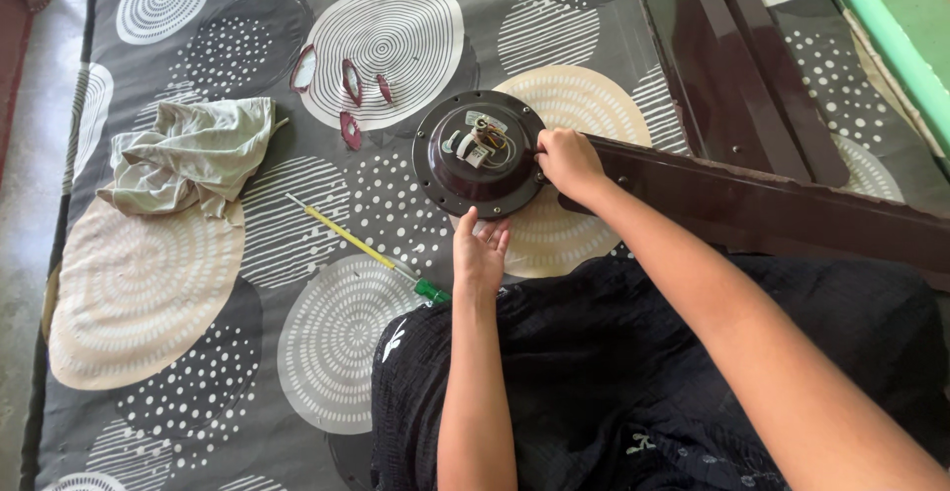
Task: The person assembles an electric fan by attaching three fan blades to the motor housing. They align each blade and secure it with screws, using a screwdriver to tighten the fasteners.
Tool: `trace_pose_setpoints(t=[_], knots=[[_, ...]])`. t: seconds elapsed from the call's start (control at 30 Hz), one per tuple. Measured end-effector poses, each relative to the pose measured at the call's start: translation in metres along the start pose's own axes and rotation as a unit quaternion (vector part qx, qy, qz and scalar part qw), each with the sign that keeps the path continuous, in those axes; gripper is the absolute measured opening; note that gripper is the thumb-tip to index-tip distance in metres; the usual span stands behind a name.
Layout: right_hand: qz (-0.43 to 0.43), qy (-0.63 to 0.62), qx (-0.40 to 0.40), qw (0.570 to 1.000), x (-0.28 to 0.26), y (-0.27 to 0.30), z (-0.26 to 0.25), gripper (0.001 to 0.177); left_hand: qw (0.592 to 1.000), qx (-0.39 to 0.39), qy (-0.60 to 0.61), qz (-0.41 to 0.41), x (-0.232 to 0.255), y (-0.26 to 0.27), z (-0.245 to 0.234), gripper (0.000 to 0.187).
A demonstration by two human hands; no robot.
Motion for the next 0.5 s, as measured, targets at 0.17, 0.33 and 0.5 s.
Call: trace_pose_setpoints(t=[0.17,0.33,0.5], knots=[[-0.010,0.016,0.055,0.998,-0.003,0.011,-0.006,0.015,1.000,-0.004,0.004,-0.002,0.002,0.004,0.004,0.068],[-0.116,-0.099,0.060,0.987,-0.004,0.011,-0.019,0.012,1.000,-0.007,0.001,-0.002,0.004,0.007,0.007,0.069],[-0.062,-0.113,0.018,0.992,0.006,0.009,-0.009,0.015,1.000,0.004,-0.010,0.003,0.006,0.010,0.009,0.070]])
Point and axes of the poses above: each hand's wrist, its own y-axis away from the middle knuckle, its own z-axis out of the palm, x = y × z, the point moved 8 cm from there along -y, towards the middle knuckle
